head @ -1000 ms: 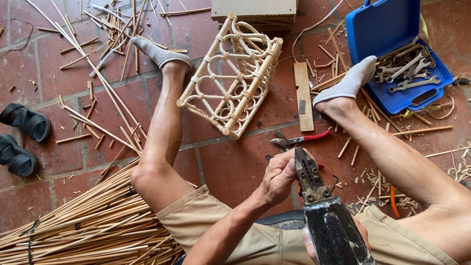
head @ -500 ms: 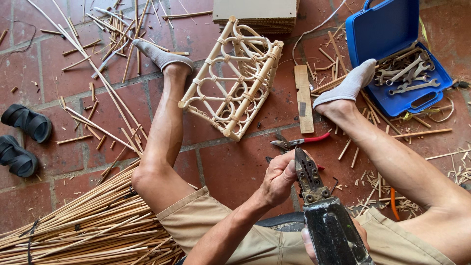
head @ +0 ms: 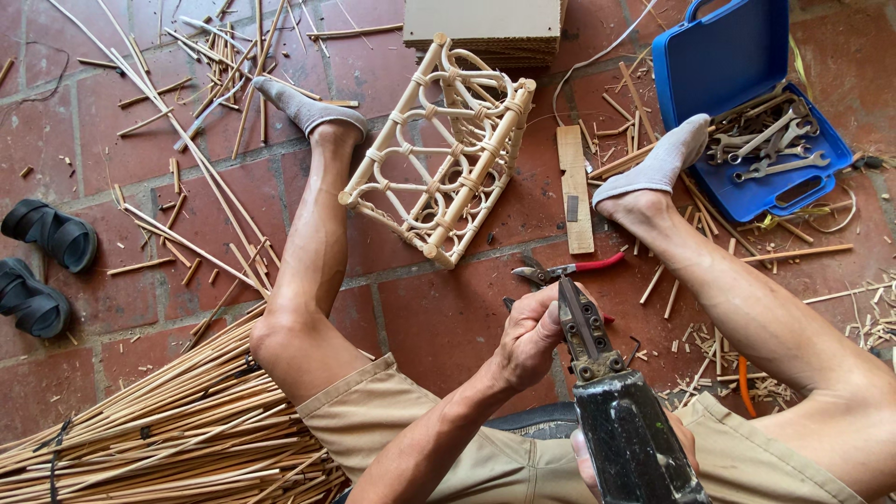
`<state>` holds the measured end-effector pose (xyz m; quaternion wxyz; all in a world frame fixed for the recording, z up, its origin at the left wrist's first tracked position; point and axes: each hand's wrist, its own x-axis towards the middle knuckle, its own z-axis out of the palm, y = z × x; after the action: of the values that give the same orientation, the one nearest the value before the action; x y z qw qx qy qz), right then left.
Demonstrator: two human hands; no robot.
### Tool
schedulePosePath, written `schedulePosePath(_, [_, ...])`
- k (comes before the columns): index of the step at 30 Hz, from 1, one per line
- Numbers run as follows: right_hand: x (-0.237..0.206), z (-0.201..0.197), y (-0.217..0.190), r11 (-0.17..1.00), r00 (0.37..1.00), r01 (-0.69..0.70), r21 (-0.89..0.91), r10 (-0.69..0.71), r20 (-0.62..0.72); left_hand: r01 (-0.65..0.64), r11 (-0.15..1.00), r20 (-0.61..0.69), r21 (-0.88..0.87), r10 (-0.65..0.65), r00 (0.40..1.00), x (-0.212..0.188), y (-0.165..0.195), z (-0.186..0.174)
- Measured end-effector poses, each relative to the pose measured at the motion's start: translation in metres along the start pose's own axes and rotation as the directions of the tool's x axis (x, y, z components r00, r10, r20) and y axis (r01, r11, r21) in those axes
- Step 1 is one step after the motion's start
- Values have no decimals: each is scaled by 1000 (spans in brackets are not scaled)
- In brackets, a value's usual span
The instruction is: The person disassembles a nail gun, removes small parts, and reassembles it using pliers and a hex key. The person then loads a strip of nails into the tool.
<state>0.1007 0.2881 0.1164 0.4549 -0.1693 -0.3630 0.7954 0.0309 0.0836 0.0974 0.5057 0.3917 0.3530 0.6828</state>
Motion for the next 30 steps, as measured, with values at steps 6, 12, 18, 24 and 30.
schedulePosePath(6, [-8, 0, -3, 1000, 1000, -9, -1, 9, 1, -5, 1000, -3, 6, 5, 1000, -2, -1, 0])
schedulePosePath(12, [-32, -8, -10, 999, 999, -32, 11, 32, 14, 22, 999, 18, -47, -22, 1000, 0, 2, 3])
schedulePosePath(18, [-124, -31, -23, 992, 992, -121, 41, 120, 27, -24, 1000, 69, -14, 24, 997, -2, 14, 11])
schedulePosePath(24, [-254, -57, -45, 950, 950, -312, 24, 311, 14, -68, 997, 177, 48, 58, 983, -10, 36, 34])
schedulePosePath(30, [-333, -81, -53, 919, 917, -395, -7, 394, -62, -135, 991, 291, 23, 123, 949, -24, 47, 62])
